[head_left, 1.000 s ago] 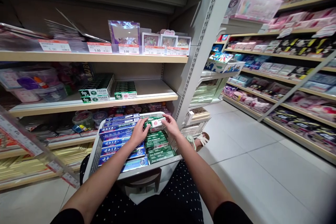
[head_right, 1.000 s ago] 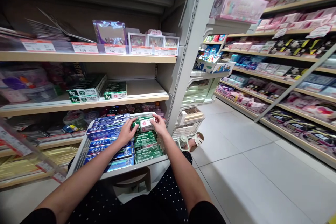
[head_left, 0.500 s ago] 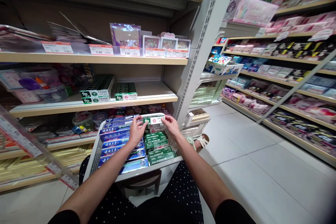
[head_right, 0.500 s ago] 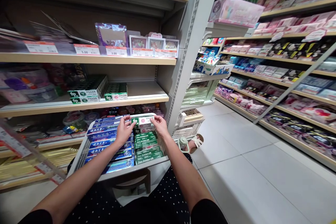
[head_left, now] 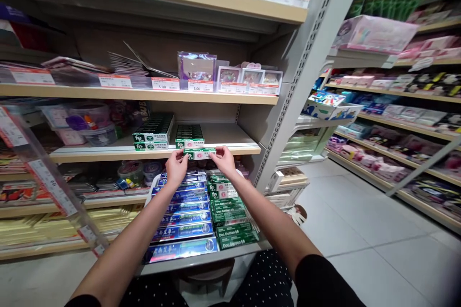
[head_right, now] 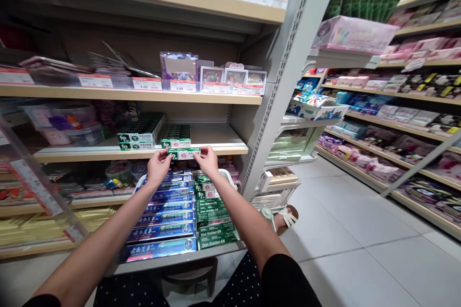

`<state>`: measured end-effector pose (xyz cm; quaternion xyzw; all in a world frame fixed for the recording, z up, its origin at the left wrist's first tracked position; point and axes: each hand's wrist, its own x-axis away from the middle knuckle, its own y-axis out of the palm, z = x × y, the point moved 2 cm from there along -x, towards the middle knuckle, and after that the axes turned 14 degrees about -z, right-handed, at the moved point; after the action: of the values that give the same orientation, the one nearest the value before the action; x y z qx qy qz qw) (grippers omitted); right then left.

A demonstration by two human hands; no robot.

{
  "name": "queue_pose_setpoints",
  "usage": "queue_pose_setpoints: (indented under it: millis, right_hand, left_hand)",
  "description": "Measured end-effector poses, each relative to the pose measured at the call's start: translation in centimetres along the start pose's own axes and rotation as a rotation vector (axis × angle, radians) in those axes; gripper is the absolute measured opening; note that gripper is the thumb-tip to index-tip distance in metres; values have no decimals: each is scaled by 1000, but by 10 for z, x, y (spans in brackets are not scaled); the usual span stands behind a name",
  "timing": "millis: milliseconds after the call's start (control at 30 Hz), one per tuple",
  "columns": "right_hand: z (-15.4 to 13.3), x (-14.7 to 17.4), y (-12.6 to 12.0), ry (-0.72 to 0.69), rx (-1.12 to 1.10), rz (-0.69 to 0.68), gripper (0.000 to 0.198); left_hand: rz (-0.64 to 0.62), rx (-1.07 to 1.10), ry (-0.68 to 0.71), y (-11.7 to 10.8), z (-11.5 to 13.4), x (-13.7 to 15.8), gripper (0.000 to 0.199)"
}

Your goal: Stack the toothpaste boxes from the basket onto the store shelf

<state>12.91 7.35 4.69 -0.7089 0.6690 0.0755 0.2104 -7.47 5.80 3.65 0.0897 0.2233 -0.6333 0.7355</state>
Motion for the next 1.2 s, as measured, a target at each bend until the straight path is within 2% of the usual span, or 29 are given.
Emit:
queue_pose_setpoints:
  millis: [133,300,400,600,800,1200]
  right_hand:
    - [-3,-29,29,-49,54,-13,32]
    - [4,-41,45,-50,158,28,27]
    - [9,-43,47,-65,197,47,28]
    - [14,-51,47,-46,225,30,28]
    - [15,-59,47,-18,256,43,28]
    - [23,-70,49,-16,244,36,31]
  left_hand:
    - [25,-158,-6,-25,-5,-23,28]
    - [26,-307,64,-32,-14,-34,29]
    - [3,-321,112,-31,-17,-38,30]
    - [-14,-324,113,-29,-20,-50,29]
    - [-7,-451,138,-24,-25,-59,29]
    - [28,-474,131,-19,-30,-66,30]
